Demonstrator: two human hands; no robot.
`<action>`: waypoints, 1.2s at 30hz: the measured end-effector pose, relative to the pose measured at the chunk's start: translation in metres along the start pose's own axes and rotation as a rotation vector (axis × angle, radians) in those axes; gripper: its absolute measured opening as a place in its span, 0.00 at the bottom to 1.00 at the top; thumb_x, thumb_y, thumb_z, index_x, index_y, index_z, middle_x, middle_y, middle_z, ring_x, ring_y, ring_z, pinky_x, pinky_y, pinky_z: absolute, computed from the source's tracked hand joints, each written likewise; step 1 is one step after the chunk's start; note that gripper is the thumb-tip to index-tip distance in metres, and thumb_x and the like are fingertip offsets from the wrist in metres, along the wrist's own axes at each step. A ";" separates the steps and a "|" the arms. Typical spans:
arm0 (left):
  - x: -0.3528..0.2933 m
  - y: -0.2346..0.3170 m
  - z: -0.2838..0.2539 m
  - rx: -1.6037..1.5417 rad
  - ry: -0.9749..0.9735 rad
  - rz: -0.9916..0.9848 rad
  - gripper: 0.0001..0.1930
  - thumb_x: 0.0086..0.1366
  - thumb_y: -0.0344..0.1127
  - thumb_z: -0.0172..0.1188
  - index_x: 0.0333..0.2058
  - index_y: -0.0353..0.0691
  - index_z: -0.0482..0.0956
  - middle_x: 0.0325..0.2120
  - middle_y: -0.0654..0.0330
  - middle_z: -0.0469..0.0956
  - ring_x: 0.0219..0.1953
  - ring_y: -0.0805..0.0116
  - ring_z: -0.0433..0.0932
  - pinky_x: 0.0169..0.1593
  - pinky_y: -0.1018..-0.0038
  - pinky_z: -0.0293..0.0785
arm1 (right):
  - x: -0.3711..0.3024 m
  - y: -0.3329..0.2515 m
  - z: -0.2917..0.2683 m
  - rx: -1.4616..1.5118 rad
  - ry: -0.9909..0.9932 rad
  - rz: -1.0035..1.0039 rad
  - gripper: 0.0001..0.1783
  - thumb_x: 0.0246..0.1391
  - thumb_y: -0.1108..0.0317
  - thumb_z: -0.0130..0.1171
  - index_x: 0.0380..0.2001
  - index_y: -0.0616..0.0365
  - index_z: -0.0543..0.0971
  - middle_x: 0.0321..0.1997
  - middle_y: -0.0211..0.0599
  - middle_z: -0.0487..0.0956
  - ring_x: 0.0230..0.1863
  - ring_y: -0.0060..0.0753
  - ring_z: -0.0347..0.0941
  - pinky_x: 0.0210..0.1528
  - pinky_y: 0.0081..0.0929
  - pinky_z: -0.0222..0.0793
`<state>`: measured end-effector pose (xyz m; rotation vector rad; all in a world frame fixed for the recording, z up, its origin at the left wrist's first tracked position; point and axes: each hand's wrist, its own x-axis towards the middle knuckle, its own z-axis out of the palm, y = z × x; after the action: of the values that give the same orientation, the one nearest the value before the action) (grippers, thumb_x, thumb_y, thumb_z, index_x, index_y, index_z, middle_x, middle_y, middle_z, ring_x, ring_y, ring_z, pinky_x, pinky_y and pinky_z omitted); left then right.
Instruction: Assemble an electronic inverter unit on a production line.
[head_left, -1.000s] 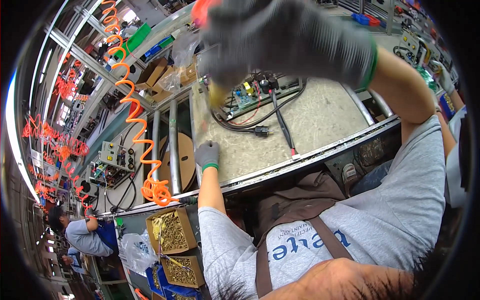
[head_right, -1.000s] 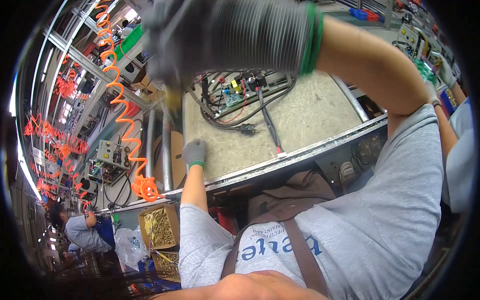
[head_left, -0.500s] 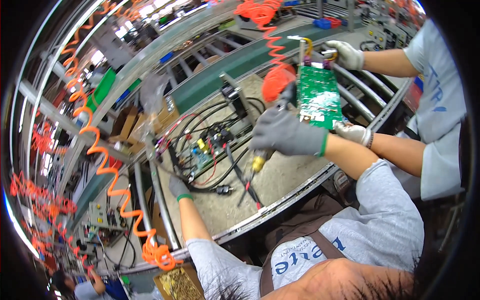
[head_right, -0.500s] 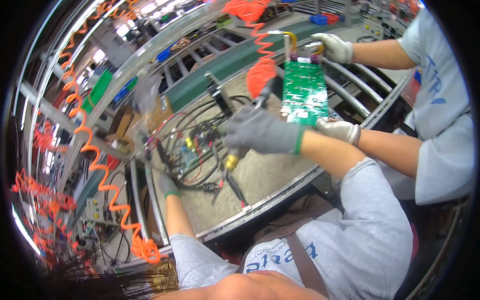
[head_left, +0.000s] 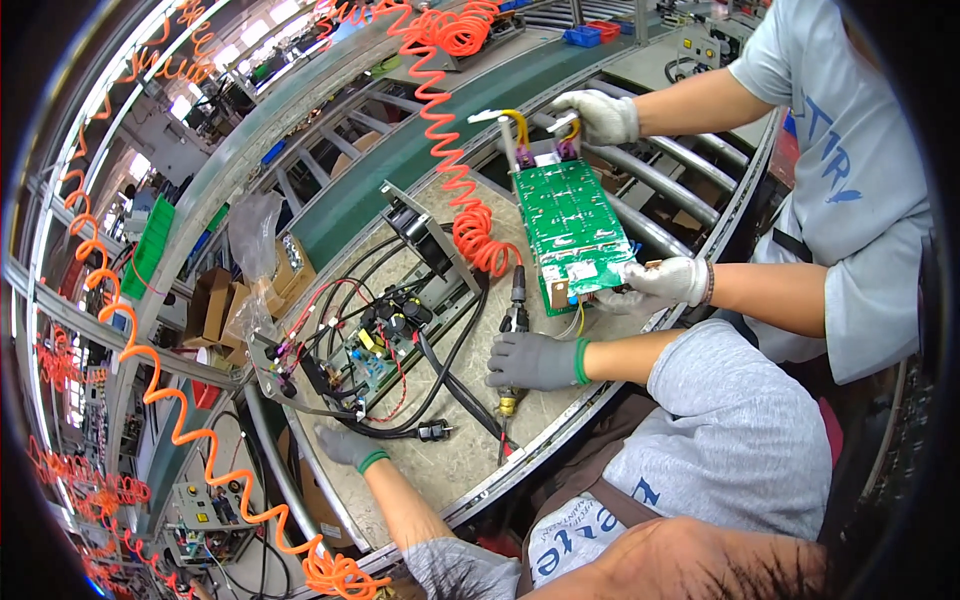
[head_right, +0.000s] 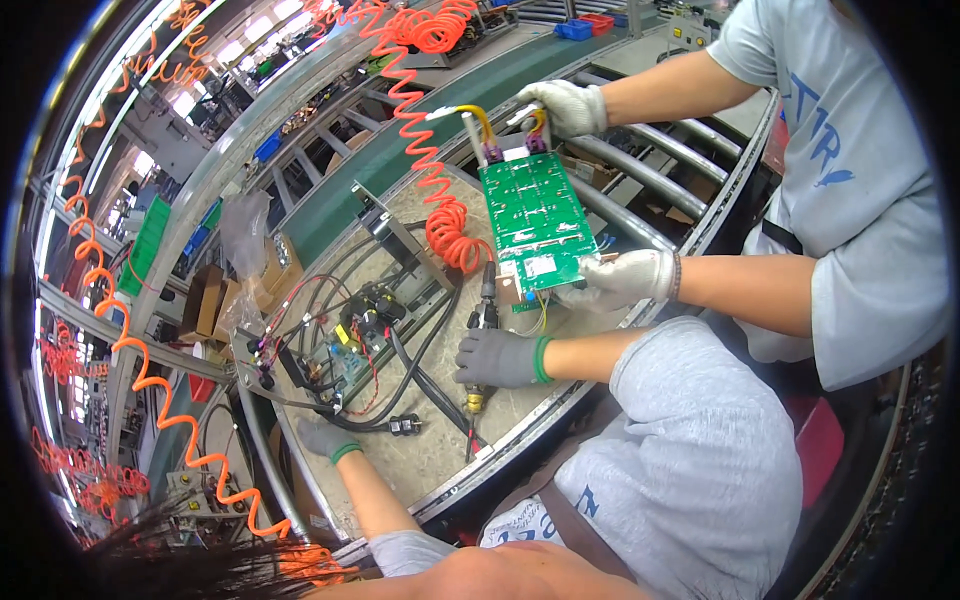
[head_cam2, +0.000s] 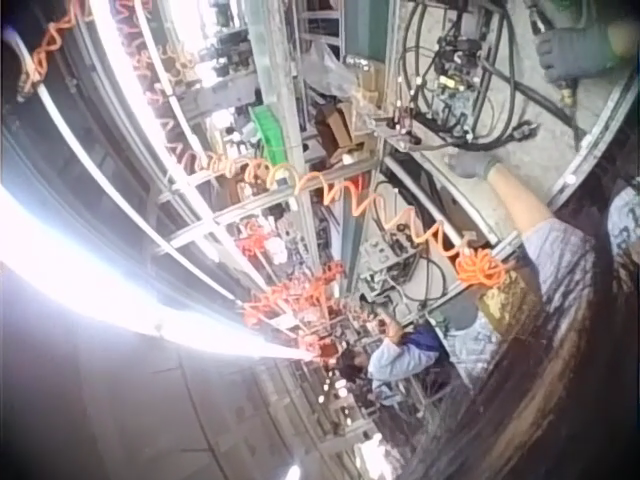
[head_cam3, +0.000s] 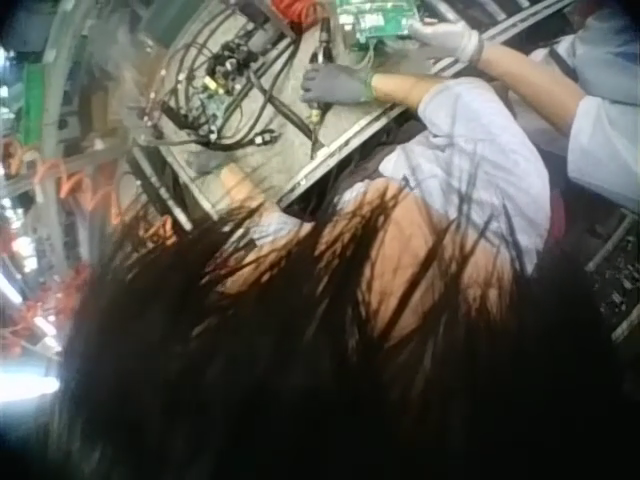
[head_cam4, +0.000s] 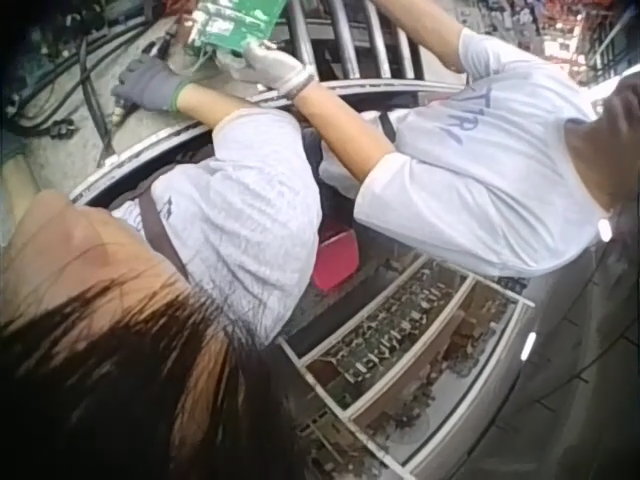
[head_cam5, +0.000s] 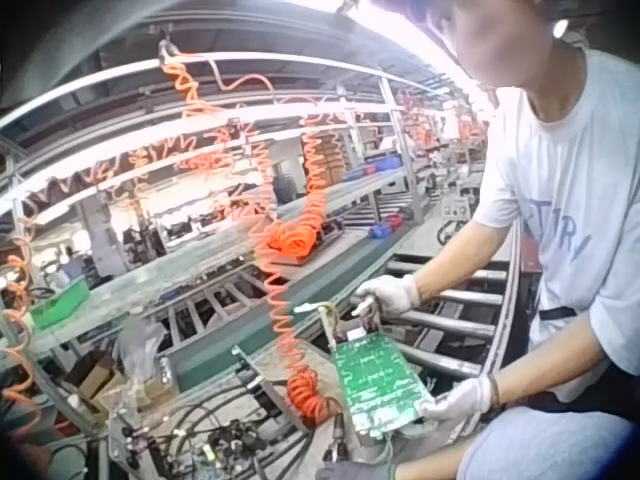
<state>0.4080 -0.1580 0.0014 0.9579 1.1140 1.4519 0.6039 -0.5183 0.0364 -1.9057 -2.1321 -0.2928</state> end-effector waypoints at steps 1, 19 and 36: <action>-0.024 0.022 0.004 0.410 0.111 0.287 0.22 0.67 0.41 0.51 0.52 0.28 0.71 0.44 0.46 0.75 0.43 0.57 0.74 0.53 0.65 0.68 | -0.009 -0.005 -0.013 0.001 0.006 0.017 0.16 0.41 0.68 0.62 0.38 0.47 0.76 0.36 0.33 0.74 0.43 0.38 0.72 0.47 0.34 0.66; -0.281 0.005 0.293 0.365 -1.041 0.166 0.43 0.49 0.39 0.69 0.61 0.26 0.59 0.56 0.41 0.68 0.59 0.53 0.68 0.60 0.65 0.64 | -0.099 0.160 -0.067 0.938 0.577 0.828 0.34 0.50 0.63 0.64 0.59 0.61 0.68 0.66 0.47 0.59 0.62 0.40 0.62 0.61 0.34 0.57; -0.261 0.042 0.339 0.580 -1.615 0.179 0.13 0.48 0.29 0.71 0.33 0.33 0.80 0.27 0.61 0.80 0.29 0.73 0.76 0.35 0.73 0.74 | -0.063 0.288 -0.101 0.870 0.074 0.522 0.25 0.43 0.69 0.72 0.45 0.65 0.77 0.39 0.35 0.79 0.44 0.24 0.73 0.52 0.26 0.67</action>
<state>0.7627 -0.3661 0.1260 2.0569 0.1434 0.0760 0.9021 -0.5769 0.1035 -1.7346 -1.2787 0.5660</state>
